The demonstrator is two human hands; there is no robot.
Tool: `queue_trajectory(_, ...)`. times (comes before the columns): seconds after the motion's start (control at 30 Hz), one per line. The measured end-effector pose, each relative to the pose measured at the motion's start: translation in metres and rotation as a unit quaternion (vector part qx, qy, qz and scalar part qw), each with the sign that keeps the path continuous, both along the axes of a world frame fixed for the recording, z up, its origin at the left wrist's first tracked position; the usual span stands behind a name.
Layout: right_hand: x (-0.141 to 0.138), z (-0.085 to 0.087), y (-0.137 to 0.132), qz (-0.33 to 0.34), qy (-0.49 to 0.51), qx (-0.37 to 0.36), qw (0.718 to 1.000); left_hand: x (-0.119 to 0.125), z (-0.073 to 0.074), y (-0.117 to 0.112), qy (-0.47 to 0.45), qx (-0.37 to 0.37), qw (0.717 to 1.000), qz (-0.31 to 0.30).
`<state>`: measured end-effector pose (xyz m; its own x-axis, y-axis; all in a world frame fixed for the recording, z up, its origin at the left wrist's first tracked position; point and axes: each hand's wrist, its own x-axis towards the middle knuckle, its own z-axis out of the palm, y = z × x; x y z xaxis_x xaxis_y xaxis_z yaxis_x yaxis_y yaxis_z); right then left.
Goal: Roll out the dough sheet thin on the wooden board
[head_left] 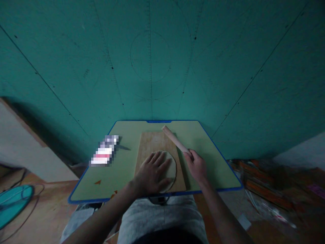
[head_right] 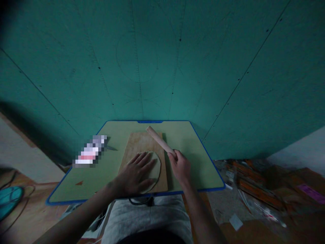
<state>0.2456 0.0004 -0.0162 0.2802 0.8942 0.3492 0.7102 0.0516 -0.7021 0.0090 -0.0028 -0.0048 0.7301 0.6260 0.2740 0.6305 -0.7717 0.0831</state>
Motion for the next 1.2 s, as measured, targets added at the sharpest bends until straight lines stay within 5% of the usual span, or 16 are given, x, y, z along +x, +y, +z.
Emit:
queue_trajectory(0.27, 0.001, -0.001, -0.001, 0.003, -0.014, 0.002, 1.0, 0.02, -0.02, -0.026, -0.035, 0.089, 0.99, 0.1)
queue_trajectory(0.67, -0.001, 0.001, -0.003, 0.009, -0.026, -0.013, 1.0, 0.003, 0.003, 0.002, -0.012, 0.007, 0.999, 0.046)
queue_trajectory(0.9, -0.001, -0.002, -0.002, 0.014, -0.025, -0.009, 1.0, -0.018, 0.004, 0.013, 0.016, 0.022, 0.978, 0.209)
queue_trajectory(1.07, -0.001, -0.002, -0.001, 0.009, -0.033, -0.009, 0.999, 0.017, 0.003, -0.02, 0.007, -0.016, 1.0, 0.006)
queue_trajectory(1.2, -0.001, -0.002, -0.002, 0.002, -0.041, -0.005, 0.999, 0.017, 0.001, -0.022, -0.012, -0.021, 0.999, 0.034)
